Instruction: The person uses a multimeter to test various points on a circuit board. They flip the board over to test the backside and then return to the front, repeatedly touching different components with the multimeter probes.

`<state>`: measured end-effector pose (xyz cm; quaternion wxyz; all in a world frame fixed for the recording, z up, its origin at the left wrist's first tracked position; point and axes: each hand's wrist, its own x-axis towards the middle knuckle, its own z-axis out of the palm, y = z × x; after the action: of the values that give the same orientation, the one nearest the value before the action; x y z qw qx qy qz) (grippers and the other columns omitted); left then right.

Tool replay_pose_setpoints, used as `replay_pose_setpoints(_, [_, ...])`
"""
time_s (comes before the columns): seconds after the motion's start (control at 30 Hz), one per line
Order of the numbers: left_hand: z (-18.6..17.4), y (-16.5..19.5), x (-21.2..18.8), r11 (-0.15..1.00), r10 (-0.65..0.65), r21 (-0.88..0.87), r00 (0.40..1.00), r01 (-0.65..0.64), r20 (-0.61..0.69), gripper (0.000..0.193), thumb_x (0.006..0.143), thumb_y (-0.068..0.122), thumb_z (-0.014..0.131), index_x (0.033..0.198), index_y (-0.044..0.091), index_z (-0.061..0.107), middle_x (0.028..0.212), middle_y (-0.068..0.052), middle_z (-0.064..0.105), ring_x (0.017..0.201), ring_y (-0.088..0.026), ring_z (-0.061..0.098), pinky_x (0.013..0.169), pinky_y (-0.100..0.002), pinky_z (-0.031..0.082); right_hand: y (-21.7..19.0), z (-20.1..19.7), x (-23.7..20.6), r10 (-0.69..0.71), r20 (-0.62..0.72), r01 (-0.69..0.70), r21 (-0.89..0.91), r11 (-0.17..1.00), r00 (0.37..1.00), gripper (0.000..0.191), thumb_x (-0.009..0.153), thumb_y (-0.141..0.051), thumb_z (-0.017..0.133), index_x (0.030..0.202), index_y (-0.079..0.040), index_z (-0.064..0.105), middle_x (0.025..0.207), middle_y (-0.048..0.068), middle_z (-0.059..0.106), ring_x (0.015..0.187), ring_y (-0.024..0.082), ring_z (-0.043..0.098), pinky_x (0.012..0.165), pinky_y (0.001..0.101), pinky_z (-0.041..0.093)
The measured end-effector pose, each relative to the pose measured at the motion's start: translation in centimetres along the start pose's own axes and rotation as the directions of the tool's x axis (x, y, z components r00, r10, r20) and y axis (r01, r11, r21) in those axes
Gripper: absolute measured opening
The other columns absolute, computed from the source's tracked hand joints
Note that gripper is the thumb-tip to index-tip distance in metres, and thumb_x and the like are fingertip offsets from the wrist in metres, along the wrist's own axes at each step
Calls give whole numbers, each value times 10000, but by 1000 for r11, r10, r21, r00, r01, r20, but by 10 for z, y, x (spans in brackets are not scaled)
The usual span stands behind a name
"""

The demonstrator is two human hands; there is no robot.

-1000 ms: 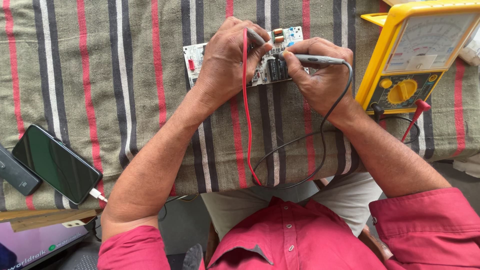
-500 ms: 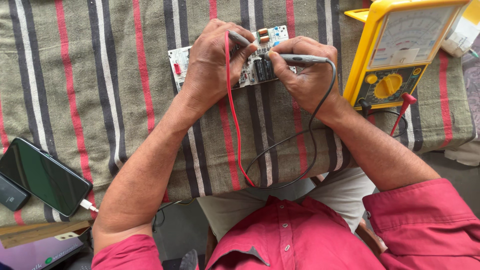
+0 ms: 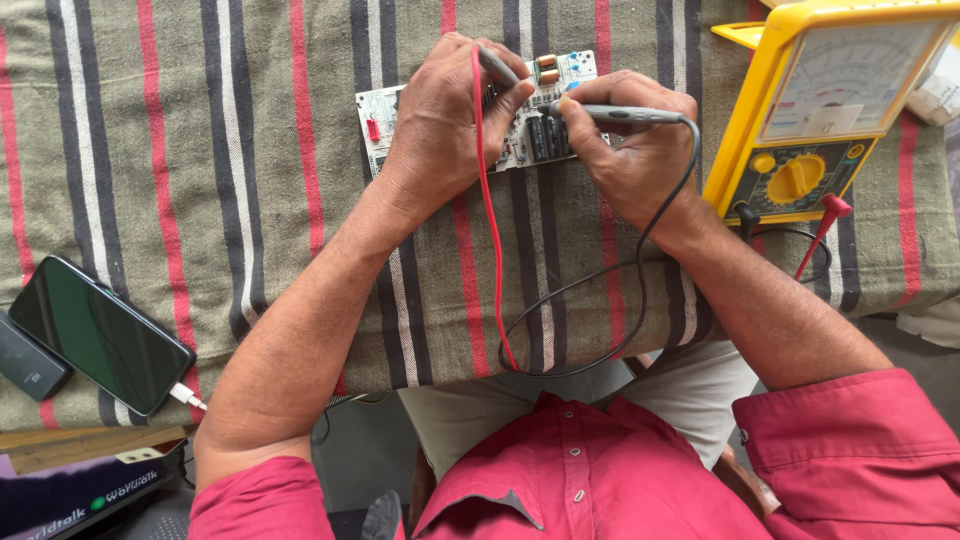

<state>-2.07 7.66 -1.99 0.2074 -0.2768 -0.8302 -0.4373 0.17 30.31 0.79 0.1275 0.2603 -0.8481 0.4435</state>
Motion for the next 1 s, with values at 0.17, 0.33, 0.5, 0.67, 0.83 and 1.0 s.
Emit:
replay_pose_setpoints(0.17, [-1, 0, -1, 999, -39, -10, 999, 39, 11, 102, 1038, 104, 780, 1061, 60, 691, 1018, -67, 638, 958, -191, 680, 834, -328, 592, -1, 1, 0, 41, -27, -39, 54, 998, 999, 109, 1111, -77, 724, 1109, 31, 736, 1037, 104, 738, 906, 134, 744, 793, 256, 618])
replay_pose_setpoints(0.33, [-4, 4, -1, 1000, -4, -19, 1000, 4, -3, 116, 1019, 113, 804, 1065, 79, 703, 1032, -66, 647, 984, -201, 685, 843, -336, 595, -2, 1, 1, 36, -21, -35, 43, 998, 999, 115, 1110, -80, 739, 1117, 34, 739, 1040, 106, 738, 904, 135, 735, 790, 257, 603])
replay_pose_setpoints(0.5, [-5, 6, 1, 1000, -4, 3, 1000, 4, 2, 127, 1002, 130, 825, 1061, 95, 718, 1041, -64, 650, 1000, -200, 685, 846, -335, 603, -2, 2, 2, 52, -14, -51, 59, 997, 999, 107, 1106, -78, 738, 1115, 28, 742, 1035, 104, 737, 899, 127, 735, 783, 252, 609])
replay_pose_setpoints(0.67, [-6, 5, 0, 1000, 5, -16, 1000, -4, 13, 113, 1000, 129, 826, 1049, 106, 727, 1038, -48, 657, 1005, -192, 679, 849, -324, 605, -2, 3, 3, 40, -14, -39, 46, 998, 999, 103, 1105, -75, 741, 1110, 28, 743, 1029, 100, 736, 896, 128, 740, 781, 249, 615])
replay_pose_setpoints(0.83, [-4, 2, 0, 1000, 1, 14, 999, -2, 34, 107, 995, 141, 835, 1039, 119, 741, 995, -40, 649, 983, -185, 655, 831, -324, 593, 0, 3, 3, 51, -8, -50, 63, 997, 999, 107, 1105, -85, 742, 1110, 22, 745, 1006, 94, 735, 872, 122, 736, 758, 244, 616])
replay_pose_setpoints(1.0, [-3, 0, -1, 999, 25, 34, 999, -26, 41, 112, 992, 157, 835, 1048, 126, 743, 1001, -31, 661, 1013, -191, 650, 856, -332, 587, 0, 2, 2, 71, -7, -70, 95, 993, 997, 105, 1121, -88, 729, 1122, 17, 741, 1004, 84, 744, 889, 114, 749, 767, 240, 616])
